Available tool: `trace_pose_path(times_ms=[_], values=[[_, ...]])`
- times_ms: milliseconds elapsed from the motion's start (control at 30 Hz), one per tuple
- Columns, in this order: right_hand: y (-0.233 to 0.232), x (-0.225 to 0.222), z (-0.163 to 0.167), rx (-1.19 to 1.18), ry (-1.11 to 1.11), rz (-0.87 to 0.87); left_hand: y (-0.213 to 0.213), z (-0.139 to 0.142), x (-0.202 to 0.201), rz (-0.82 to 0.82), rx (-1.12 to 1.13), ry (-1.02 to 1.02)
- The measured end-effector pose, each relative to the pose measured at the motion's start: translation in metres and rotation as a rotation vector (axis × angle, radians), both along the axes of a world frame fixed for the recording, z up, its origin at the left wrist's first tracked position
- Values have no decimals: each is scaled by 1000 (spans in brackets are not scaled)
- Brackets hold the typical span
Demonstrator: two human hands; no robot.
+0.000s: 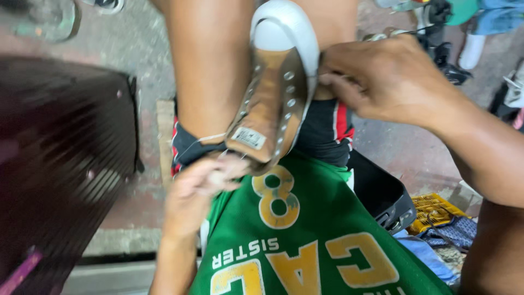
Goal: The person sits with a canvas sneaker on their lap and hand-stitches its upper with a needle and thread, pulling stitches tight along the shoe body and repositioning the shoe to continue sewing.
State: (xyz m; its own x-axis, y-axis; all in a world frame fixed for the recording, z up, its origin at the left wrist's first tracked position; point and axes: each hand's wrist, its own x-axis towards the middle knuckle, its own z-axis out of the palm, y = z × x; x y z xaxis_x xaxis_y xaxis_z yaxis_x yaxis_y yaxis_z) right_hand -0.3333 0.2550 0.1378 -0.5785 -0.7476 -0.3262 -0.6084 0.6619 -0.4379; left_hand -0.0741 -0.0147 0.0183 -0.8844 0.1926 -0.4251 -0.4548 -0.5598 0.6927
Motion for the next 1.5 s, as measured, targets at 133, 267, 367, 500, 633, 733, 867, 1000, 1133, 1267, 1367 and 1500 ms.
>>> trace_pose_path(times_ms=[133, 267, 367, 500, 633, 733, 867, 1000, 1133, 1267, 1367, 1500], values=[[6, 0, -10, -16, 41, -14, -38, 2, 21, 365, -345, -314], [10, 2, -14, 3, 45, -40, -44, 35, 12, 282, -1477, -48], [14, 5, -14, -47, 11, -77, -11, 49, -6, 204, -1514, 338], [19, 8, -17, -63, -24, -138, 27, 26, -28, 109, -1569, 479], [23, 9, -20, -152, -93, -167, 23, 15, -13, 212, -1530, 507], [27, 13, -22, -152, -128, -217, 19, 22, 1, 327, -1021, 309], [31, 15, -25, -176, -121, -229, 18, 35, 8, 451, -115, 262], [33, 19, -24, -221, -142, -232, 31, 29, -2, 434, 365, 41], [33, 18, -21, -274, -62, -129, 57, 8, -20, 44, -276, -279], [32, 15, -15, -299, -11, -40, 80, -18, -37, -13, -189, -122], [33, 10, -11, -186, -13, -45, 99, -37, -45, 54, 48, -213], [37, -4, -7, -239, -68, -3, 118, -57, -63, 95, 173, -185]])
